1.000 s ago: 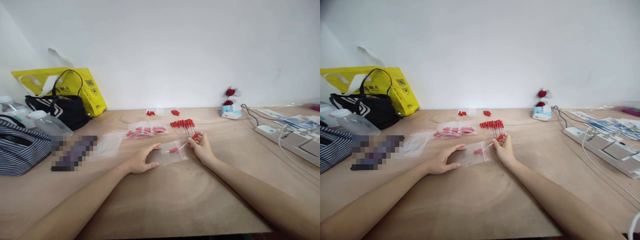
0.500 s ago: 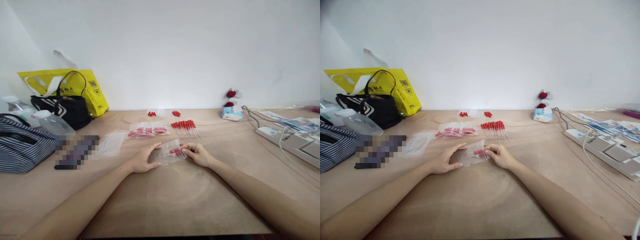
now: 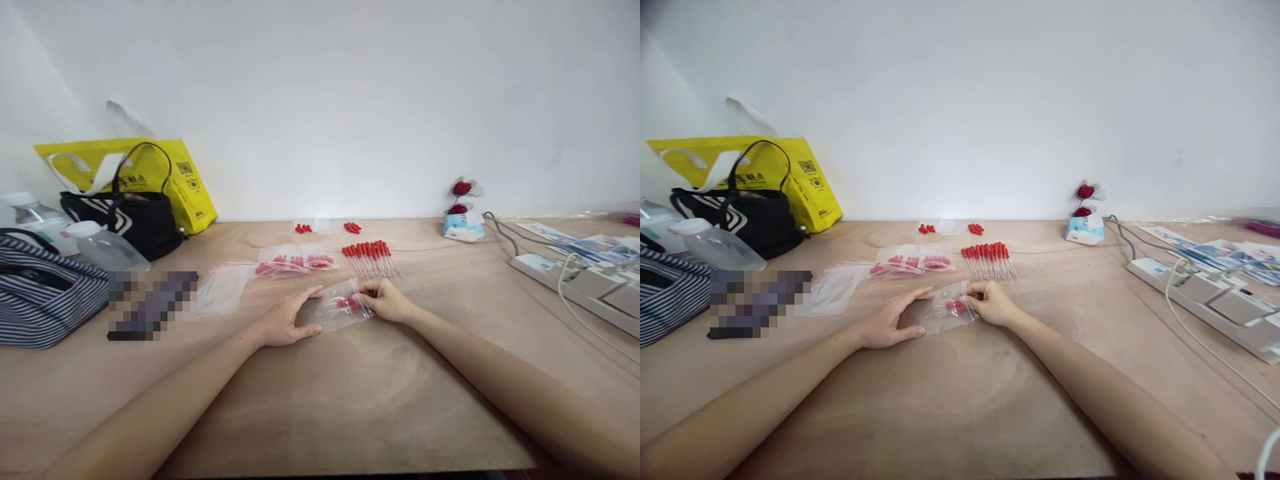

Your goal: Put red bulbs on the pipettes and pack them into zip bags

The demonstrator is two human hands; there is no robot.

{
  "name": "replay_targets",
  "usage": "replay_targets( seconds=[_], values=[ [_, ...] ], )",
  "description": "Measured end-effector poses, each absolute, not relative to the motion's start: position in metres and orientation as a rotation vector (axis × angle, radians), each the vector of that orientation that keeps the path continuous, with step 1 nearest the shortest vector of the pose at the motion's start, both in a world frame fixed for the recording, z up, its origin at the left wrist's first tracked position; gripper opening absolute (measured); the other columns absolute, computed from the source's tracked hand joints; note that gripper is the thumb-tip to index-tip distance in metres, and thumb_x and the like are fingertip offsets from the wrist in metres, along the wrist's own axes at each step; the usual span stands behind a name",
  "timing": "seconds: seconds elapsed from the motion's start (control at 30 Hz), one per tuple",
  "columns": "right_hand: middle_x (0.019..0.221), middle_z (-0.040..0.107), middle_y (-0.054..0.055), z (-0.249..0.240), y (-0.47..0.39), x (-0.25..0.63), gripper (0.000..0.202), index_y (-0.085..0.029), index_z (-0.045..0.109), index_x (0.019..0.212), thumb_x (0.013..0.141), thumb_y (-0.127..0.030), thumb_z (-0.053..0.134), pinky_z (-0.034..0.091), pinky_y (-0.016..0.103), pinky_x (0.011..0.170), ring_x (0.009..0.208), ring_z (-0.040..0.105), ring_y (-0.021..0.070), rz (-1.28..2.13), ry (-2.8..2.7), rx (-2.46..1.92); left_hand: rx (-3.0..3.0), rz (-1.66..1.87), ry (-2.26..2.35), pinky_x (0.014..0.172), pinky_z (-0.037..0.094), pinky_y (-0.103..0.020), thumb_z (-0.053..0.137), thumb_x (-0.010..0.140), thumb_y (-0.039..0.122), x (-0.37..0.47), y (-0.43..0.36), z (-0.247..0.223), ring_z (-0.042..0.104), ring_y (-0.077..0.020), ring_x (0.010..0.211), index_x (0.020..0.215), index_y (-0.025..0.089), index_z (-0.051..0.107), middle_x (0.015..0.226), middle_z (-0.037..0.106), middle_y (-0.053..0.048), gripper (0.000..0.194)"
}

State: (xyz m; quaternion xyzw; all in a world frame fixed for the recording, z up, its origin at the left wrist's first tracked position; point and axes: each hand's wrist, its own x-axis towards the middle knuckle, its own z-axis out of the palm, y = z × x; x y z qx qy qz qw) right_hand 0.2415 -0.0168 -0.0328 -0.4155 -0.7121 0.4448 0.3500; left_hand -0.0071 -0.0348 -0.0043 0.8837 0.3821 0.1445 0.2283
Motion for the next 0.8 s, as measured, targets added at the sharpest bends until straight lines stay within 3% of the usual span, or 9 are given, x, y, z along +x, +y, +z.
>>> replay_targets(
  seconds=[0.2, 0.57, 0.8],
  values=[
    [0.075, 0.062, 0.001, -0.03, -0.019, 0.257, 0.037, -0.014, 0.062, 0.091, 0.062, -0.035, 0.067, 0.04, 0.021, 0.053, 0.057, 0.05, 0.0078, 1.282, -1.783, -1.057, 2.422, 0.398, 1.063, 0.101, 0.029, -0.039, 0.057, 0.073, 0.038, -0.007, -0.035, -0.003, 0.036, -0.0228, 0.121, 0.129, 0.019, 0.028, 0.131, 0.041, -0.007, 0.066],
    [0.066, 0.06, 0.0, -0.043, -0.014, 0.243, 0.035, -0.013, 0.061, 0.083, 0.056, -0.034, 0.071, 0.037, 0.02, 0.048, 0.051, 0.047, 0.0075, 1.162, -1.695, -1.102, 2.432, 0.384, 1.05, 0.102, 0.028, -0.039, 0.056, 0.073, 0.039, -0.007, -0.034, -0.005, 0.035, -0.0226, 0.122, 0.13, 0.019, 0.027, 0.133, 0.039, -0.007, 0.066],
    [0.071, 0.063, 0.001, -0.039, -0.01, 0.247, 0.024, -0.015, 0.065, 0.084, 0.071, -0.034, 0.057, 0.041, 0.023, 0.059, 0.061, 0.053, 0.0108, 1.126, -1.919, -1.066, 2.45, 0.377, 1.062, 0.102, 0.029, -0.039, 0.055, 0.074, 0.039, -0.007, -0.034, -0.005, 0.035, -0.0223, 0.122, 0.129, 0.018, 0.029, 0.133, 0.038, -0.008, 0.064]
  ],
)
